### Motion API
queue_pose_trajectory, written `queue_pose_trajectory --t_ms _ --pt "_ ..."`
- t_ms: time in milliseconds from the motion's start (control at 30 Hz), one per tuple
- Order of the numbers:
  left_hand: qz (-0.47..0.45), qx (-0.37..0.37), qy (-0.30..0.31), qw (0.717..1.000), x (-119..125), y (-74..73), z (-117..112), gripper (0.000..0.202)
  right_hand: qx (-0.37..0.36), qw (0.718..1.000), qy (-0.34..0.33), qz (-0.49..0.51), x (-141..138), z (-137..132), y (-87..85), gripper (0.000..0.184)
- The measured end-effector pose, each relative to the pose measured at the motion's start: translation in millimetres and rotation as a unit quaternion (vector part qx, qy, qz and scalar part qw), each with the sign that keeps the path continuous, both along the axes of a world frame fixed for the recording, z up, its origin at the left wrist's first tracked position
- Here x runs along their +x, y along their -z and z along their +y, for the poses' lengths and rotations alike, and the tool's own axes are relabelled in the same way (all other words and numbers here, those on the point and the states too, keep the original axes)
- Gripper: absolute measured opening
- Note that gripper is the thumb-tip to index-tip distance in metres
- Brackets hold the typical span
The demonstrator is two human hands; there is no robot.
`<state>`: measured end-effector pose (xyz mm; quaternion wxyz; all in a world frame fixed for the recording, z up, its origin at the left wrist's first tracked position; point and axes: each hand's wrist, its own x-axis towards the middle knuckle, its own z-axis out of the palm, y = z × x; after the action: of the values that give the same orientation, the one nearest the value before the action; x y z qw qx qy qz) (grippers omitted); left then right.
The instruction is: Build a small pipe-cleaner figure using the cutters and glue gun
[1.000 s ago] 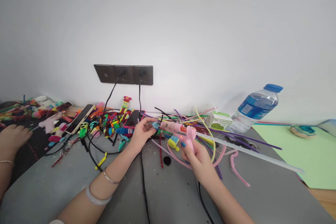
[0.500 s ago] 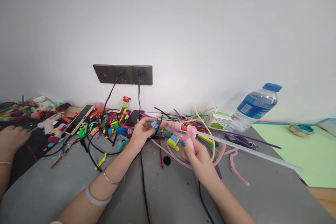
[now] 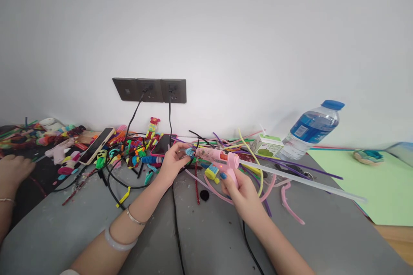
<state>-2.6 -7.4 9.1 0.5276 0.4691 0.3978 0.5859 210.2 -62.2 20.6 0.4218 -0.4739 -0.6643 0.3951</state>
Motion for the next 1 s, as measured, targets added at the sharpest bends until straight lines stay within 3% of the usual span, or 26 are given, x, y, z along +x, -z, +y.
queue_pose_trajectory --t_ms 500,1000 --pt "0.004 0.000 -0.006 1.000 0.1 -2.7 -0.9 0.029 0.008 0.998 -0.007 -0.061 2.1 -2.2 1.1 0.054" --pt "-0.004 0.012 -0.012 1.000 0.1 -1.6 -1.1 0.028 0.034 0.999 0.004 -0.035 -1.1 -1.0 -5.2 0.055"
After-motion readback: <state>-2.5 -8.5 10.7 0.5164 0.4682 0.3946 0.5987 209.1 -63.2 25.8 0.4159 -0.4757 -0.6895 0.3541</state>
